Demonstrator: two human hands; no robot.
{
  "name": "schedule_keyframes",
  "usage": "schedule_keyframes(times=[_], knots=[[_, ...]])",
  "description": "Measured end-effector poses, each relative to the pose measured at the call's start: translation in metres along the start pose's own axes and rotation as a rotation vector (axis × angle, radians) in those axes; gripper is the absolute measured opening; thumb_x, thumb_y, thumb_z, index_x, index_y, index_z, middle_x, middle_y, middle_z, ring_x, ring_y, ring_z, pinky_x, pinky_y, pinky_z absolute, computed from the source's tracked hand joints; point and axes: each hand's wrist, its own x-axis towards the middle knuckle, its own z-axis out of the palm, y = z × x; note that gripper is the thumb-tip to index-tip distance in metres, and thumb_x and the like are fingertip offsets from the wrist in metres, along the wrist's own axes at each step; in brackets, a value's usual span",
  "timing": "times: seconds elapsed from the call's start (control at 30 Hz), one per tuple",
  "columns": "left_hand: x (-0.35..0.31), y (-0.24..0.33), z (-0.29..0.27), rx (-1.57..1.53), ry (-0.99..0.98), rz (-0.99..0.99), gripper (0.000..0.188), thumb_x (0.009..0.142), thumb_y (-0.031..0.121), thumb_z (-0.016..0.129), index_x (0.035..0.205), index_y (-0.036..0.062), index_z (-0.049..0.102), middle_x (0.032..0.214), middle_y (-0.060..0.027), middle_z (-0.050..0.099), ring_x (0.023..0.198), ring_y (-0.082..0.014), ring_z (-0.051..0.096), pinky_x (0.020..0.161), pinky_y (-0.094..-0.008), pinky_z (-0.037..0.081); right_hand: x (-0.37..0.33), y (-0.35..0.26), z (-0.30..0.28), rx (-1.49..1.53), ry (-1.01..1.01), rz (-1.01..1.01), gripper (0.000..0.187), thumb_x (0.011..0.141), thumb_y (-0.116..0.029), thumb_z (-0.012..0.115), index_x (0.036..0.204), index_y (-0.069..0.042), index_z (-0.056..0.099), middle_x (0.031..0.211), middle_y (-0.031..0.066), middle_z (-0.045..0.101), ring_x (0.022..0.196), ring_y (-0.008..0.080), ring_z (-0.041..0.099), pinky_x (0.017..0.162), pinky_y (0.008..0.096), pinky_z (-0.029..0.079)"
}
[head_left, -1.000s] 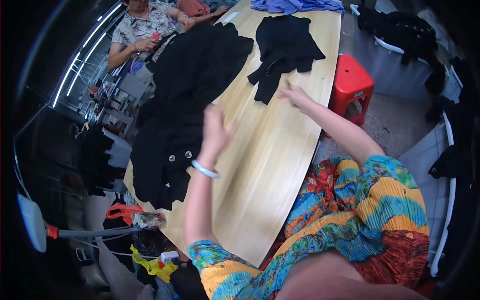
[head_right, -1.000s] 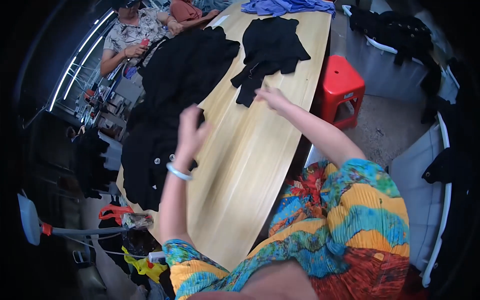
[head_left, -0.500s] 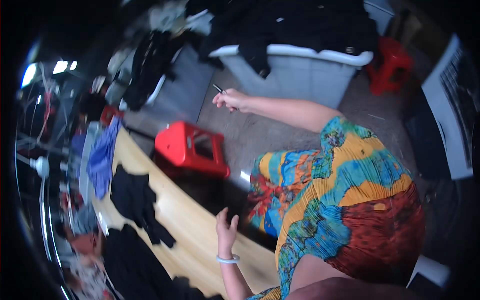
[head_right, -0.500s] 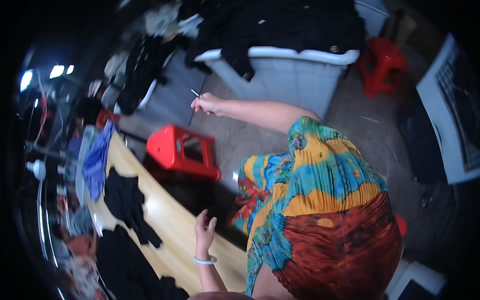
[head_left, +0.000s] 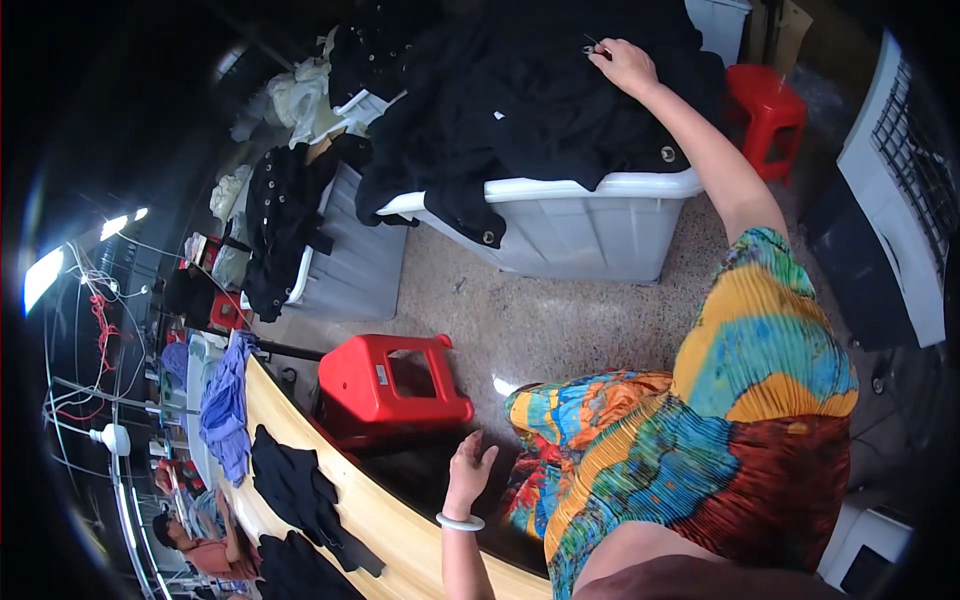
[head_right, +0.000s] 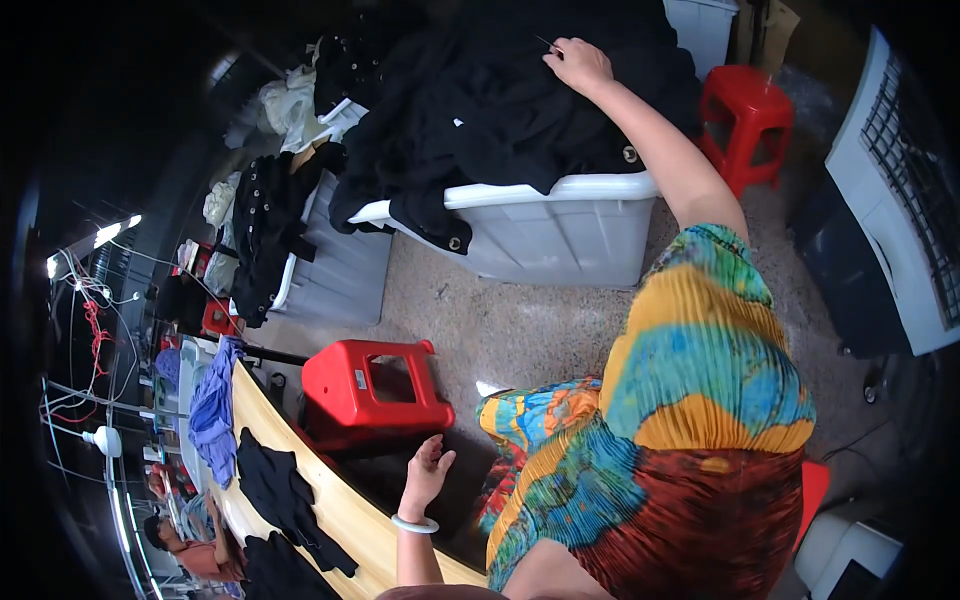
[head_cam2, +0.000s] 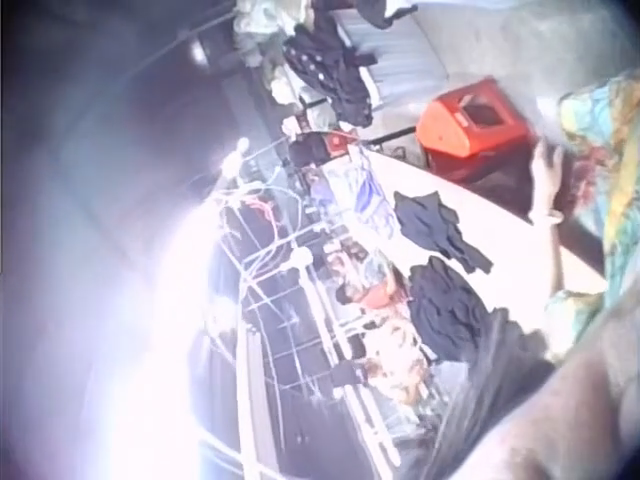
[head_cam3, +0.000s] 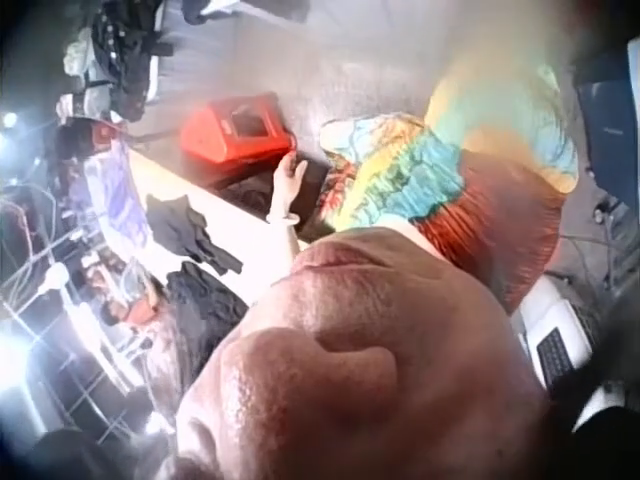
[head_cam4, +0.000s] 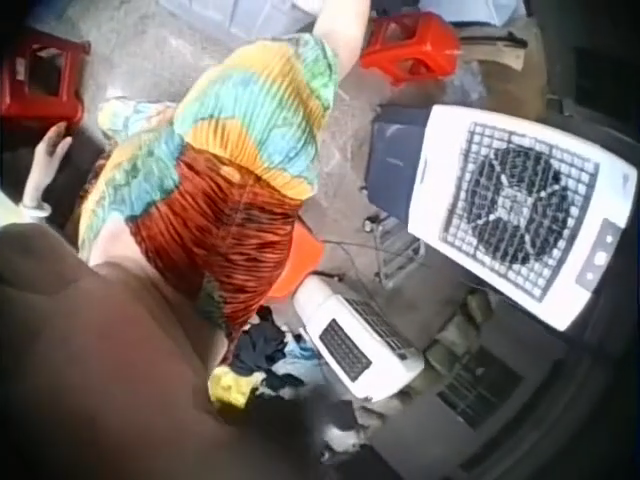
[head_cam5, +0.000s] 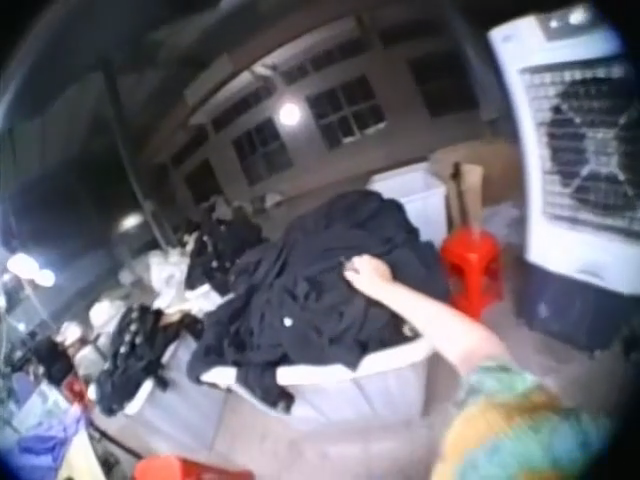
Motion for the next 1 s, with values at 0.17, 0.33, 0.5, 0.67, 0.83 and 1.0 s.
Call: schedule_keyframes(times=[0.17,0.33,0.5,0.67,0.83,1.0], knots=[[0.046,0.024,-0.012,0.038,-0.024,0.100,0.038,0.073,0.016,0.065,0.105,-0.0014,0.052,0.088,-0.0171,0.058,0.074,-0.0269,0.058,0.067,-0.0324,0.048,0.021,-0.066,0.065,0.041,-0.265,0.018,0.045,0.073,-0.051,0.054,0.088,-0.010,0.063,0.093,0.0086,0.062,0.090,0.0282,0.058,0.075,0.0371,0.046],[0.065,0.053,-0.009,0.031,-0.013,0.146,0.040,0.075,0.007,0.063,0.112,-0.0004,0.049,0.094,-0.0143,0.059,0.087,-0.0211,0.058,0.075,-0.0285,0.046,0.040,-0.090,0.091,0.034,-0.411,0.290,0.044,0.070,-0.043,0.062,0.094,-0.006,0.062,0.100,0.0108,0.060,0.097,0.0256,0.056,0.081,0.0348,0.044],[0.058,0.047,-0.008,-0.127,-0.052,0.007,0.036,0.078,0.006,0.061,0.111,-0.0009,0.050,0.095,-0.0094,0.059,0.088,-0.0159,0.056,0.078,-0.0261,0.044,0.009,-0.105,0.104,0.615,-0.332,0.147,0.031,0.063,-0.021,0.061,0.091,-0.005,0.063,0.090,0.0128,0.063,0.084,0.0272,0.060,0.075,0.0301,0.046],[0.080,0.071,-0.013,-0.530,-0.098,-0.012,0.028,0.085,0.013,0.053,0.110,-0.0013,0.050,0.095,-0.0069,0.057,0.089,-0.0121,0.053,0.079,-0.0234,0.043,-0.089,-0.180,0.030,1.315,-0.635,0.203,0.011,0.066,-0.005,0.061,0.077,-0.003,0.060,0.067,0.0003,0.056,0.060,0.0065,0.050,0.055,0.0214,0.041],[0.142,0.131,-0.030,-1.317,-0.220,-0.031,0.054,0.087,0.050,0.034,0.114,0.0043,0.043,0.104,-0.0120,0.054,0.098,-0.0238,0.053,0.084,-0.0355,0.042,-0.197,-0.227,-0.009,1.627,-0.991,-0.059,0.009,0.075,-0.001,0.056,0.085,0.000,0.055,0.075,0.0019,0.057,0.069,0.0057,0.053,0.063,0.0209,0.044],[0.147,0.182,-0.061,-1.658,-0.276,-0.165,0.069,0.080,0.056,0.045,0.121,0.0012,0.043,0.117,-0.0166,0.050,0.105,-0.0283,0.050,0.089,-0.0360,0.043,-0.257,-0.243,-0.059,1.756,-1.446,-0.081,0.009,0.075,-0.001,0.055,0.084,0.000,0.054,0.078,0.0008,0.056,0.076,0.0054,0.051,0.071,0.0220,0.042]])
